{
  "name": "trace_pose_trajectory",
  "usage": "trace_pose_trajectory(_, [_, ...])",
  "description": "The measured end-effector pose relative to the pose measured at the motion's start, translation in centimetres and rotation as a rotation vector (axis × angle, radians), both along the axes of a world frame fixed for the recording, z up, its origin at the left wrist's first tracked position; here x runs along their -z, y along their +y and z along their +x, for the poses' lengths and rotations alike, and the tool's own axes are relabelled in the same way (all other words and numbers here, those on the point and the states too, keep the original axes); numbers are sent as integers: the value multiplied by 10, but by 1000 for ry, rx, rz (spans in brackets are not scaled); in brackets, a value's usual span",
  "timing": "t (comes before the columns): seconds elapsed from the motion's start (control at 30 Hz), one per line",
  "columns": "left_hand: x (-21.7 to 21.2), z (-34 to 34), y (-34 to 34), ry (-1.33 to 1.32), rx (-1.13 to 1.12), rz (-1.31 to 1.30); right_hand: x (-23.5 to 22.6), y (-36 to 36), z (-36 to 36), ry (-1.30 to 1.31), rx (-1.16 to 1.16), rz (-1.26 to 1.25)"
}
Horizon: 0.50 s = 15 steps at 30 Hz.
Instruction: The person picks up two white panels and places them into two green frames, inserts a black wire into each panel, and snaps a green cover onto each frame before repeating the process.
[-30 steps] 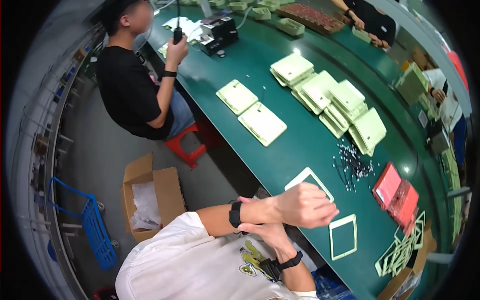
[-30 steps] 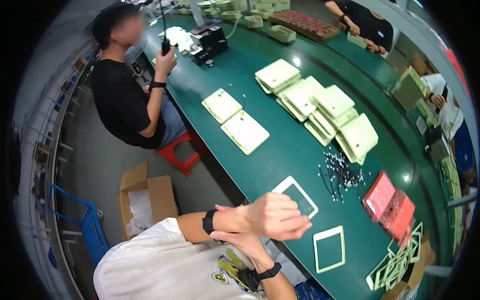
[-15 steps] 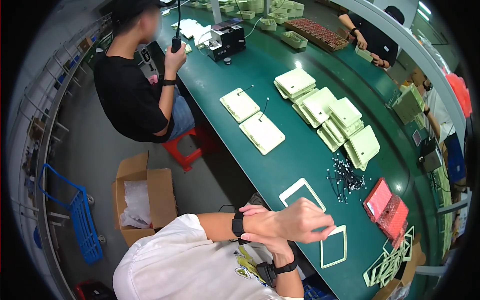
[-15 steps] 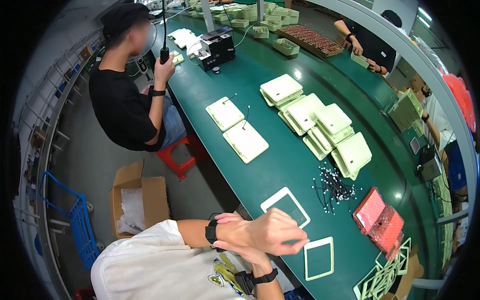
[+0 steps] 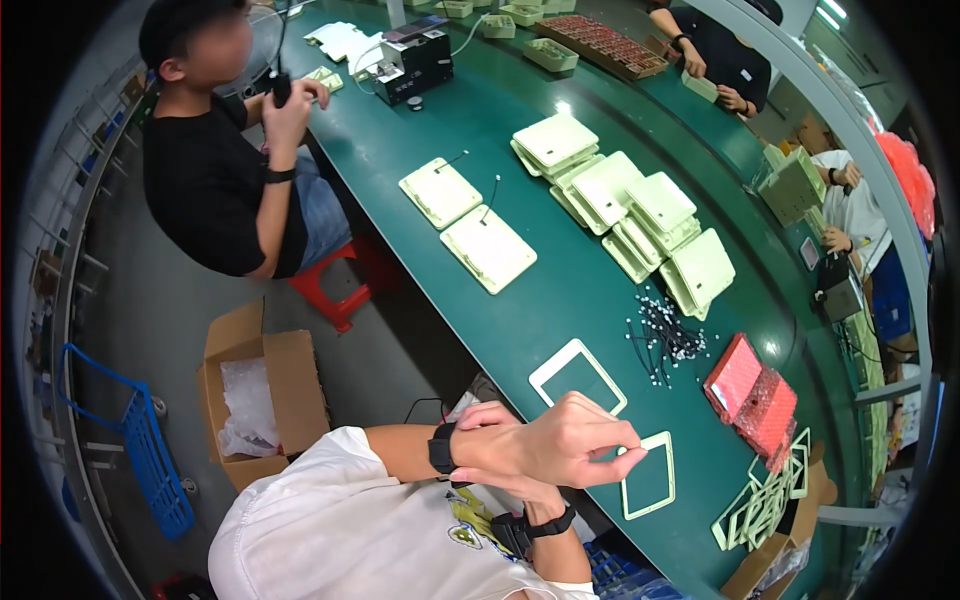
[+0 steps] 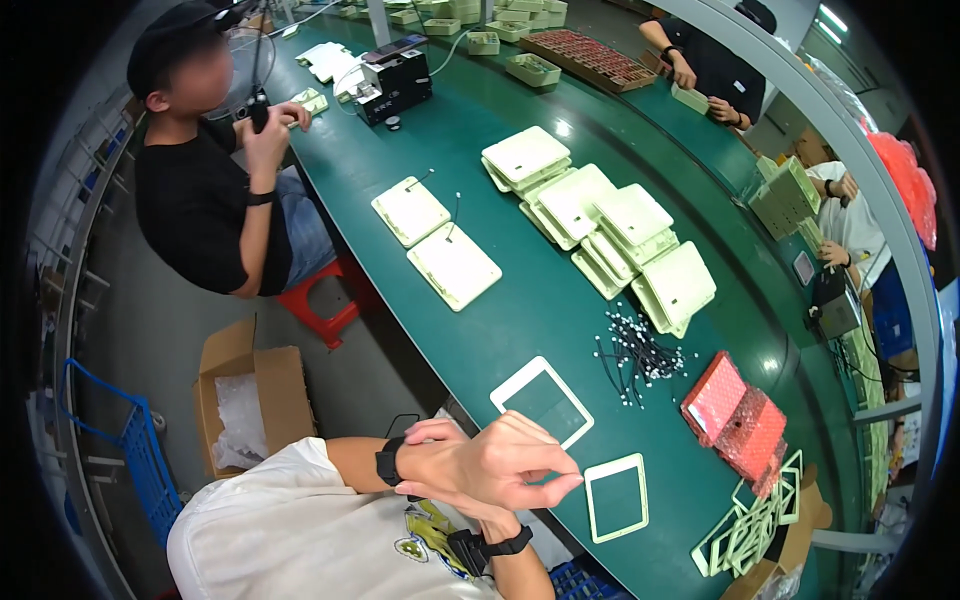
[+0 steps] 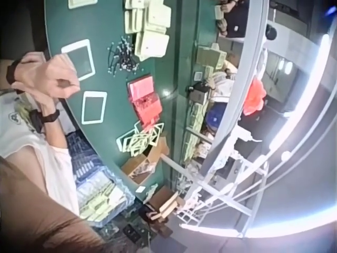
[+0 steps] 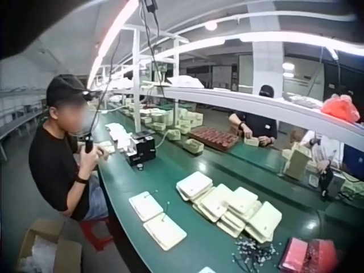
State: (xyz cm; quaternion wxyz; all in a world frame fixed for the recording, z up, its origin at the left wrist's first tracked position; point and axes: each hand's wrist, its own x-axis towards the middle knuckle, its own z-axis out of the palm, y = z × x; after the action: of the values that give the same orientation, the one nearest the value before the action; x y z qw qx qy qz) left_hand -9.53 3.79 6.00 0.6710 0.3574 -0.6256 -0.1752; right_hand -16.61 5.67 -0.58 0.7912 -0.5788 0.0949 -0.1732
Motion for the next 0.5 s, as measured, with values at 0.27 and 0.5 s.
trace_pose_trajectory(0.27, [-5, -5, 4, 29, 37, 86, -1, 4, 6, -47, -100, -34])
trace_pose_trajectory(0.5, [-5, 7, -8, -156, -19, -43, 1, 2, -2, 44, -100, 11])
